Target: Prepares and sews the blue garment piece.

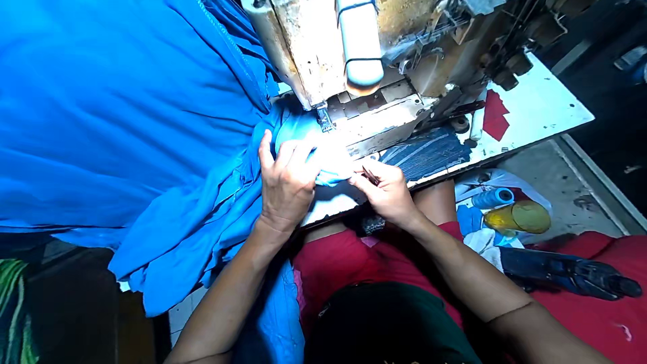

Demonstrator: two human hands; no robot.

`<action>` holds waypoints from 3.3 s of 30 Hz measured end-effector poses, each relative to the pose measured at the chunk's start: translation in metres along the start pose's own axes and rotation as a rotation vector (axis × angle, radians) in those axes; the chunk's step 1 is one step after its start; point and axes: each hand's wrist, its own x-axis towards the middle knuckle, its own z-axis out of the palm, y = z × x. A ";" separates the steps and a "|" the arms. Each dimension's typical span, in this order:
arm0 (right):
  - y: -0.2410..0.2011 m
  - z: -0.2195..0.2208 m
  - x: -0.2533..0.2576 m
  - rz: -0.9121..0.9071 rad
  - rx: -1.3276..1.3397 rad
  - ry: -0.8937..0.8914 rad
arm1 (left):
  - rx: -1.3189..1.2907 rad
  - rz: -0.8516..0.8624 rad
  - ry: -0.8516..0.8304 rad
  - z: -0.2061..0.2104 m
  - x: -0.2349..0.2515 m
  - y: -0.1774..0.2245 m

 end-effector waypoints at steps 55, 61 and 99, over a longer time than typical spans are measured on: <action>-0.001 -0.002 0.016 -0.054 -0.131 -0.038 | -0.050 0.008 -0.017 -0.008 0.001 -0.040; -0.003 0.007 0.028 -0.034 -0.146 -0.003 | -0.151 0.107 0.011 0.003 0.023 -0.068; 0.008 -0.006 0.066 -0.361 -0.114 -0.294 | -0.353 0.243 0.109 -0.110 -0.037 0.001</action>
